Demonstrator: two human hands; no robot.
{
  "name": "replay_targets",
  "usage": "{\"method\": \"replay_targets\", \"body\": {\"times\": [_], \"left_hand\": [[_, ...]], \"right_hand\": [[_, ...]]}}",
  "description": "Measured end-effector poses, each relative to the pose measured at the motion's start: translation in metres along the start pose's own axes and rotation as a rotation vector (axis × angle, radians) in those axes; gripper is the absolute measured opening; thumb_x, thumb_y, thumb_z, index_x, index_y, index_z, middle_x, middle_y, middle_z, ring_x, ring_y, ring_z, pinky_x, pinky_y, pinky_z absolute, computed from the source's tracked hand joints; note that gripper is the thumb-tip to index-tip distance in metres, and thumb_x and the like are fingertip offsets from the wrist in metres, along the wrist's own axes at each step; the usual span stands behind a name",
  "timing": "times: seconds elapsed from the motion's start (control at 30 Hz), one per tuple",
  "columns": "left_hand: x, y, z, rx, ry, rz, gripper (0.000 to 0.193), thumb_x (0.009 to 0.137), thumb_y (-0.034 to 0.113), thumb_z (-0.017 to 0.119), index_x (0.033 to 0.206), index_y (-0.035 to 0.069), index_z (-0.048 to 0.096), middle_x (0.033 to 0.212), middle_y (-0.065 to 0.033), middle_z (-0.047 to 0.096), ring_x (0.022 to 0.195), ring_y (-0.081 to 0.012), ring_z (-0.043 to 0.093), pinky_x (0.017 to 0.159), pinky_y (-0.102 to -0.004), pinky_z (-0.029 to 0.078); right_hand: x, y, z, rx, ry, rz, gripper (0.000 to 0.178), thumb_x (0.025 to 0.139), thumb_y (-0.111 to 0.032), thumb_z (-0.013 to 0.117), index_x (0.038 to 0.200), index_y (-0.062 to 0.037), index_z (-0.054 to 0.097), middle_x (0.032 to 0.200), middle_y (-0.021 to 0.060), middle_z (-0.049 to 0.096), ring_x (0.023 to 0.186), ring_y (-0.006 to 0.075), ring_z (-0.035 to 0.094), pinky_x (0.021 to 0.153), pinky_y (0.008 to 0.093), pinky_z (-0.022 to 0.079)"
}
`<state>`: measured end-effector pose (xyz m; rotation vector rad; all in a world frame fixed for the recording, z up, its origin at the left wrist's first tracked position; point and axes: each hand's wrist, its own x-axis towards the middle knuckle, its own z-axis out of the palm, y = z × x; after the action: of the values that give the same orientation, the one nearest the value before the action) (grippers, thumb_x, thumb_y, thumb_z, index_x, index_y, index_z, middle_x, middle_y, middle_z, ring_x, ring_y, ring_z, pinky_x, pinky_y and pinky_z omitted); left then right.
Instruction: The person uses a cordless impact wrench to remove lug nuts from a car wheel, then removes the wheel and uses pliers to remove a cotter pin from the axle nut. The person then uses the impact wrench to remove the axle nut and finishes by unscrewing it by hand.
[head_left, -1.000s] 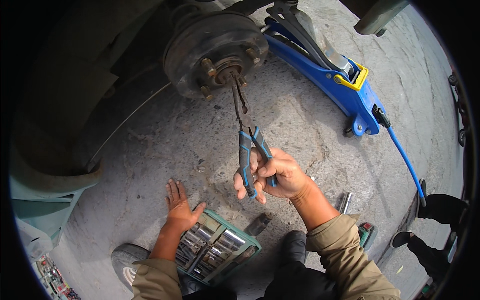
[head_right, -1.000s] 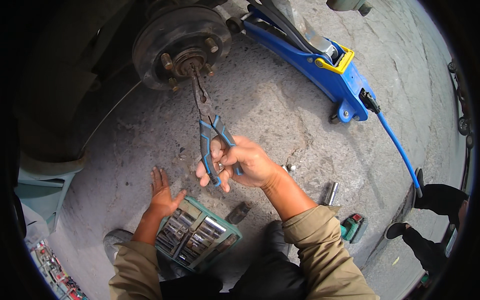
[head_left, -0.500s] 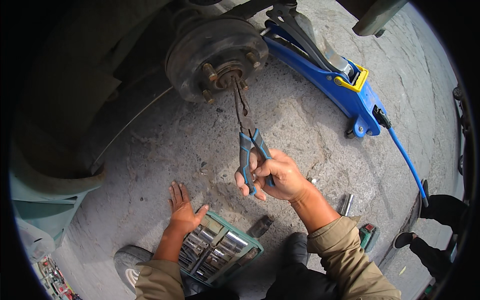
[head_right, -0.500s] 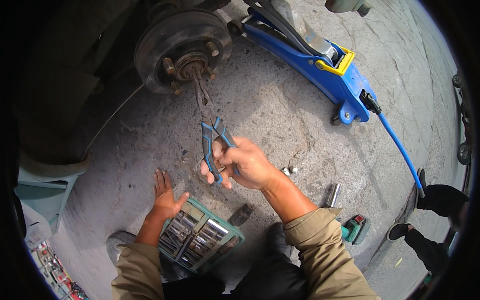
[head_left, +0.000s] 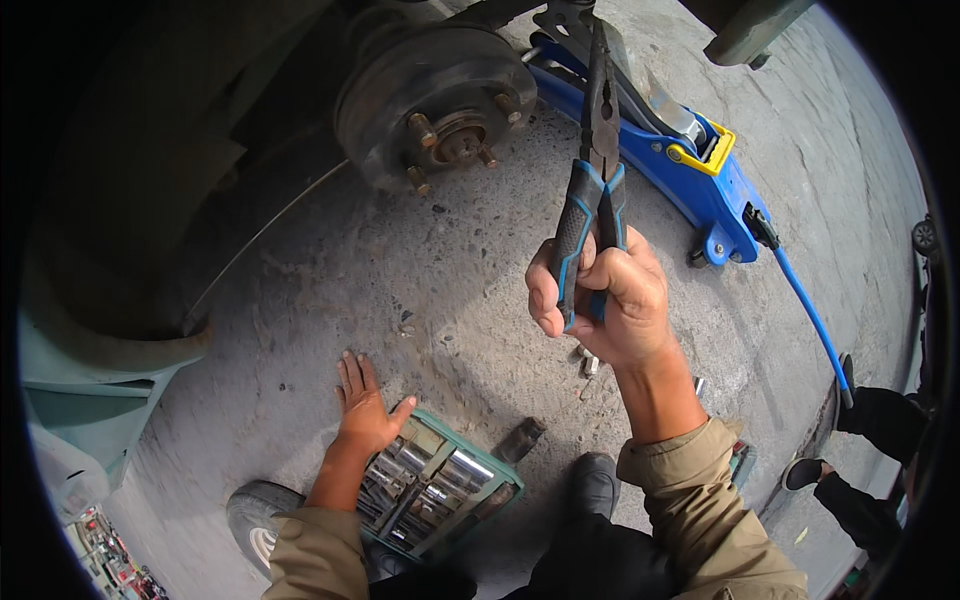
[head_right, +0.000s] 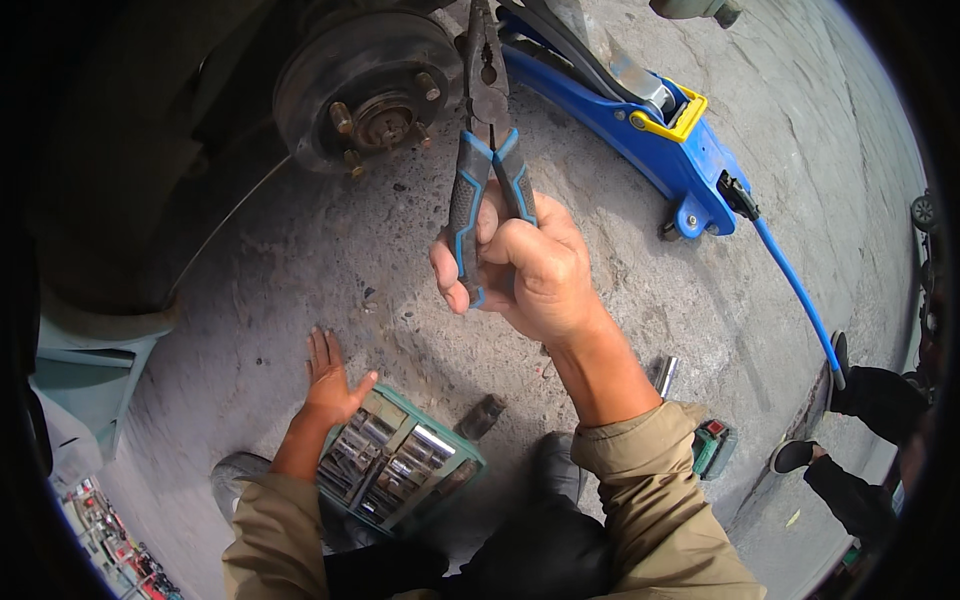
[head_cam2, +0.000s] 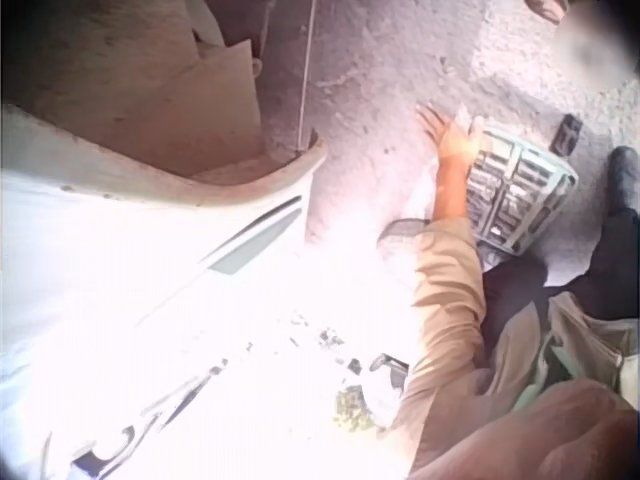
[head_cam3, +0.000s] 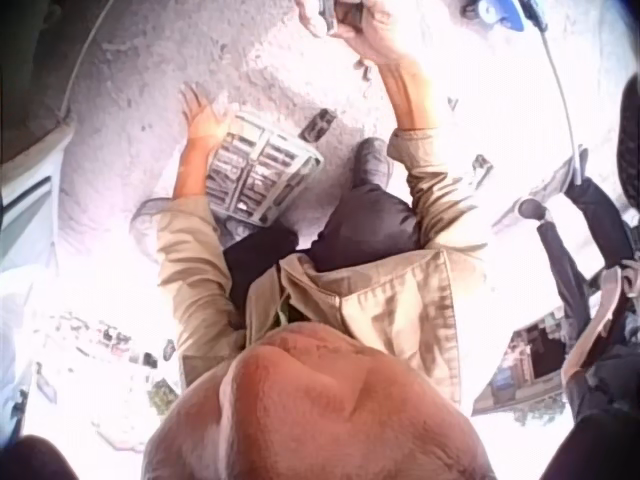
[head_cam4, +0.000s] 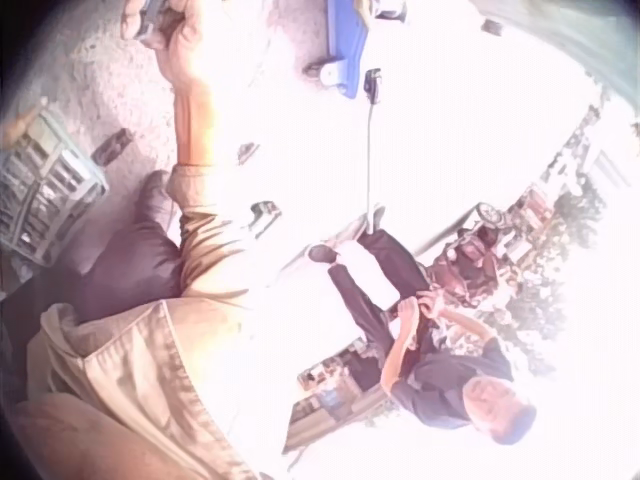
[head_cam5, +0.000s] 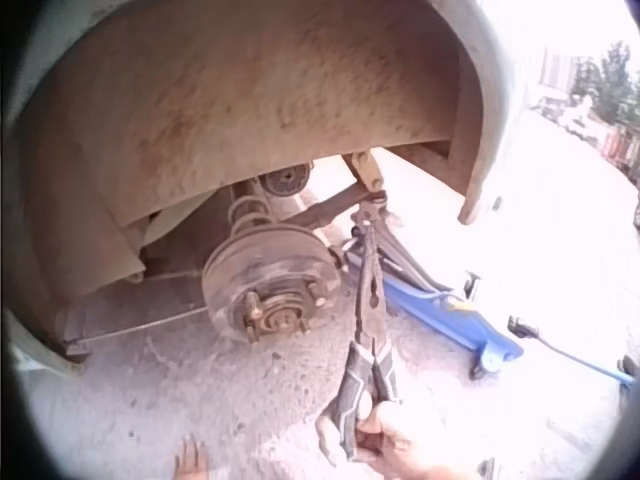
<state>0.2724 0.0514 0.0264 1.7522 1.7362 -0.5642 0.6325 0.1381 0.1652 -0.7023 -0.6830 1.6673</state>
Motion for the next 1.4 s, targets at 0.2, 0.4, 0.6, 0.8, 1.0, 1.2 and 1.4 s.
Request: {"method": "replay_targets", "body": {"times": [0.2,0.4,0.6,0.8,1.0,1.2,1.4], "left_hand": [[0.004,0.002,-0.005,-0.001,0.018,0.027,0.119,0.093,0.065,0.064,0.163,-0.007,0.001,0.170,-0.0303,-0.011,0.158,-0.0466,-0.012,0.126,-0.0639,0.009],[-0.002,0.008,-0.008,-0.007,-0.034,-0.001,0.116,0.094,0.064,0.064,0.164,-0.006,0.003,0.170,-0.0300,-0.011,0.159,-0.0460,-0.010,0.126,-0.0639,0.009],[0.001,0.005,-0.006,-0.008,-0.009,-0.012,0.118,0.093,0.064,0.065,0.164,-0.005,0.001,0.171,-0.0283,-0.011,0.159,-0.0449,-0.010,0.127,-0.0618,0.009],[-0.001,0.010,-0.012,-0.008,-0.045,-0.037,0.120,0.092,0.063,0.066,0.164,-0.005,-0.002,0.171,-0.0279,-0.012,0.159,-0.0430,-0.012,0.128,-0.0592,0.008],[0.001,0.009,-0.007,-0.018,-0.027,-0.030,0.120,0.092,0.062,0.066,0.164,-0.006,-0.001,0.171,-0.0283,-0.012,0.159,-0.0435,-0.012,0.127,-0.0601,0.007],[0.001,0.007,-0.009,-0.036,-0.028,-0.023,0.120,0.092,0.061,0.067,0.163,-0.008,-0.001,0.171,-0.0294,-0.011,0.159,-0.0447,-0.011,0.127,-0.0610,0.007],[-0.001,0.014,-0.014,-0.033,-0.038,-0.028,0.119,0.092,0.060,0.068,0.162,-0.010,0.001,0.170,-0.0310,-0.010,0.159,-0.0456,-0.011,0.127,-0.0617,0.008]], "right_hand": [[-0.043,0.017,-0.005,-0.324,0.177,0.233,0.025,0.082,-0.002,0.045,0.102,-0.0002,0.059,0.101,0.0211,0.072,0.088,0.0274,0.075,0.056,0.0298,0.057],[-0.035,0.022,-0.016,-0.893,0.149,0.077,0.025,0.089,-0.011,0.054,0.106,0.0049,0.065,0.084,0.0165,0.067,0.075,0.0232,0.066,0.069,0.0386,0.053],[-0.032,0.011,-0.012,-0.945,0.174,0.096,0.026,0.089,-0.014,0.056,0.104,0.0048,0.066,0.073,0.0152,0.063,0.069,0.0237,0.062,0.067,0.0406,0.050],[-0.032,0.001,-0.009,-0.947,0.185,0.111,0.021,0.089,-0.012,0.058,0.101,0.0036,0.066,0.070,0.0085,0.059,0.066,0.0154,0.056,0.061,0.0364,0.046],[-0.031,-0.017,-0.007,-1.086,0.189,0.226,0.022,0.091,-0.010,0.054,0.103,0.0035,0.067,0.084,0.0117,0.068,0.070,0.0142,0.061,0.061,0.0330,0.053],[-0.027,-0.031,-0.001,-1.966,0.194,-0.247,0.017,0.081,-0.006,0.065,0.096,0.0014,0.063,0.091,0.0219,0.068,0.072,0.0402,0.066,0.064,0.0467,0.049],[-0.010,-0.039,-0.037,-2.260,0.178,-0.606,0.031,0.079,-0.010,0.076,0.109,-0.0055,0.069,0.124,0.0167,0.063,0.115,0.0337,0.060,0.102,0.0523,0.043]]}}
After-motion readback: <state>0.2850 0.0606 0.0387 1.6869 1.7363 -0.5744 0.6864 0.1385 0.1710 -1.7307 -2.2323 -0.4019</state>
